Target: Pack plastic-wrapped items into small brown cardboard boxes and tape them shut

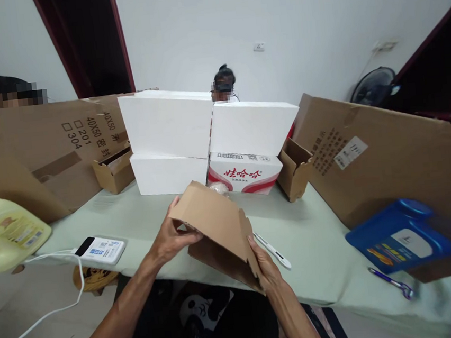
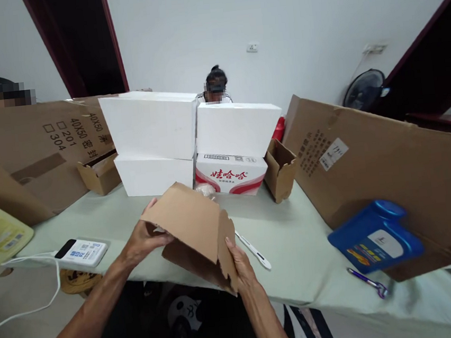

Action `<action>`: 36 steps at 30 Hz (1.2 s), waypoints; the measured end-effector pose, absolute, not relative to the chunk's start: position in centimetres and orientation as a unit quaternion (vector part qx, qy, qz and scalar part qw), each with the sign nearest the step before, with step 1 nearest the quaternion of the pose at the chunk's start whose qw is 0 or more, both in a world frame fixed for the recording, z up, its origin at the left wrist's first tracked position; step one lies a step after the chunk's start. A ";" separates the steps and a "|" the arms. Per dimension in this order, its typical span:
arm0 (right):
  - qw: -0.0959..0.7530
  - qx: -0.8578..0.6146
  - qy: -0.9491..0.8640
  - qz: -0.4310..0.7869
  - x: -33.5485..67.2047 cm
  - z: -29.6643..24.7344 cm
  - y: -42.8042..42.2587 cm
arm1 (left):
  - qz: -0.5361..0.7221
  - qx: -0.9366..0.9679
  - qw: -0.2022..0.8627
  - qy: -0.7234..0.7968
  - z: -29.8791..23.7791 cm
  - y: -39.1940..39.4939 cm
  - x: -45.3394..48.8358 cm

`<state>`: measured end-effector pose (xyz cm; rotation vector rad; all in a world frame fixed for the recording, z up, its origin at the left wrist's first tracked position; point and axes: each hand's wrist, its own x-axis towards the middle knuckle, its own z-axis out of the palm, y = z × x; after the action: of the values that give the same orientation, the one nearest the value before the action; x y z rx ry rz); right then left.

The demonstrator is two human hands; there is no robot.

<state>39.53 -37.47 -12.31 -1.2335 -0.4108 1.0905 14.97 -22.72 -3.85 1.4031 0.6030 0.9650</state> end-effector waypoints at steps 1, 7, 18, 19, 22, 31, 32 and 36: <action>0.662 -0.541 -0.173 0.489 39.2 -12.4 -37.5 | 0.447 0.638 0.558 0.287 -4.0 -23.0 15.5; 0.727 -0.471 -0.115 0.486 38.3 -12.6 -38.0 | 0.529 0.634 0.479 0.298 -4.1 -22.5 17.0; 0.708 -0.464 -0.121 0.519 38.2 -14.0 -42.0 | 0.423 0.426 0.741 0.302 -6.3 -21.6 14.7; 0.712 -0.468 -0.131 0.507 38.3 -13.8 -42.5 | 0.418 0.417 0.743 0.314 -7.0 -21.4 14.7; 0.721 -0.499 -0.169 0.450 39.8 -12.5 -44.2 | 0.387 0.391 0.757 0.352 -9.1 -21.0 15.0; 0.632 -0.736 -0.148 -0.192 53.0 -3.5 -49.6 | 0.337 0.567 0.607 0.443 -16.0 -20.2 14.2; 0.592 -0.755 -0.159 -0.235 54.7 -2.8 -49.4 | 0.343 0.601 0.570 0.443 -17.2 -20.3 13.9; 0.515 -0.803 -0.157 -0.255 61.3 -1.9 -46.7 | 0.368 0.747 0.391 0.392 -21.9 -21.0 12.7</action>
<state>61.29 -46.68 -1.95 -1.9294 -0.3777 -0.6117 12.67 -20.99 -21.88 1.8977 0.9951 0.9337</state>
